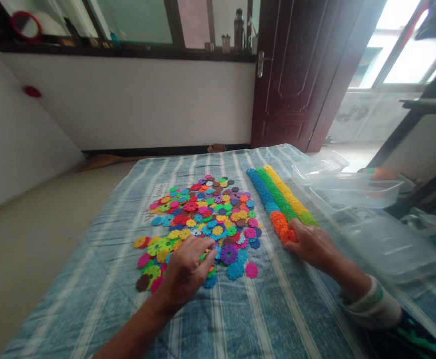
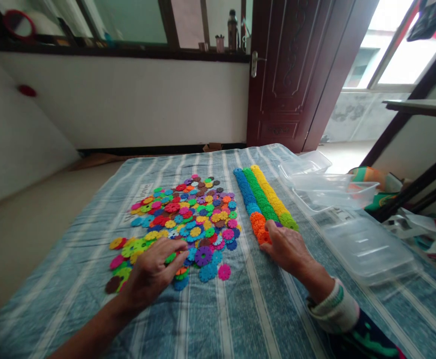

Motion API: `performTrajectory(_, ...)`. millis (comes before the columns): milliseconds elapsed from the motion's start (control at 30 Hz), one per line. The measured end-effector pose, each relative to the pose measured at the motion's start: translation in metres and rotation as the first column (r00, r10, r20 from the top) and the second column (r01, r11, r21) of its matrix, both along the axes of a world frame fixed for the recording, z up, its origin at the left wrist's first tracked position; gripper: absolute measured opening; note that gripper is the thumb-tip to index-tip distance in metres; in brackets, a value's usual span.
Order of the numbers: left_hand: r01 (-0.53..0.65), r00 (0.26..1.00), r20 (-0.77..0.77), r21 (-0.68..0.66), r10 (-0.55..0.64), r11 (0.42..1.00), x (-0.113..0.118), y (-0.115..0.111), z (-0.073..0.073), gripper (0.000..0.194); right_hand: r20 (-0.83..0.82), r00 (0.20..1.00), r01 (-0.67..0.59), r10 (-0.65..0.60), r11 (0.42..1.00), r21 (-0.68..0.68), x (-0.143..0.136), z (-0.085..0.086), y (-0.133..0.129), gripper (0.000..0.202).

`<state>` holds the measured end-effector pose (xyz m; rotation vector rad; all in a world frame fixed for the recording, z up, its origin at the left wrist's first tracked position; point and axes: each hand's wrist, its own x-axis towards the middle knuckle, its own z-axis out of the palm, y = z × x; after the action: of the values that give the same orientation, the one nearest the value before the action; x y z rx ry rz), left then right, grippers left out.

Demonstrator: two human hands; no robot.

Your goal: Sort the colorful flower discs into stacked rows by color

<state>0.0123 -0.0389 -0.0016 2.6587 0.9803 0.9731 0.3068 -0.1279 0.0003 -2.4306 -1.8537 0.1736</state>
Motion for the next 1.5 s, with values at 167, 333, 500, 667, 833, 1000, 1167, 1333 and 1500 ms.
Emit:
performTrajectory(167,-0.201,0.977,-0.1,-0.137,0.189,0.97,-0.028,0.021,0.026,0.02,0.023,1.0,-0.011,0.01,0.999,0.039,0.004,-0.011,-0.003,0.028)
performTrajectory(333,-0.247,0.929,-0.347,-0.325,0.128,0.913,-0.048,0.03,0.046,0.019,0.038,0.998,-0.049,0.044,0.989,0.139,0.004,-0.019,-0.006,0.023)
performTrajectory(500,-0.249,0.841,-0.538,-0.281,0.063,0.927,-0.046,0.029,0.039,0.019,0.019,0.989,-0.148,0.148,0.956,0.252,0.002,-0.025,-0.008,0.018)
performTrajectory(667,-0.289,0.778,-0.625,-0.259,0.068,0.922,-0.04,0.029,0.03,0.018,0.018,0.979,-0.199,0.204,0.932,0.303,0.002,-0.03,-0.01,0.02)
performTrajectory(833,-0.304,0.861,-0.503,-0.389,0.076,0.869,-0.043,0.034,0.029,0.013,0.016,0.971,-0.23,0.24,0.909,0.347,0.001,-0.032,-0.01,0.022)
performTrajectory(1000,-0.278,0.945,-0.31,-0.584,0.107,0.763,-0.05,0.04,0.023,0.017,0.015,0.969,-0.236,0.248,0.9,0.366,0.0,-0.031,-0.01,0.026)
performTrajectory(1167,-0.242,0.97,-0.186,-0.686,0.157,0.686,-0.059,0.046,0.03,0.026,0.014,0.96,-0.26,0.279,0.875,0.408,-0.002,-0.03,-0.01,0.031)
performTrajectory(1333,-0.264,0.962,-0.11,-0.615,0.251,0.743,-0.064,0.048,0.041,0.03,-0.061,0.936,-0.278,0.346,0.835,0.475,-0.007,-0.025,-0.01,0.03)
performTrajectory(1500,-0.184,0.98,-0.071,-0.671,0.184,0.718,-0.035,0.023,0.043,0.029,-0.194,0.847,-0.317,0.494,0.765,0.561,-0.029,-0.018,-0.013,0.022)
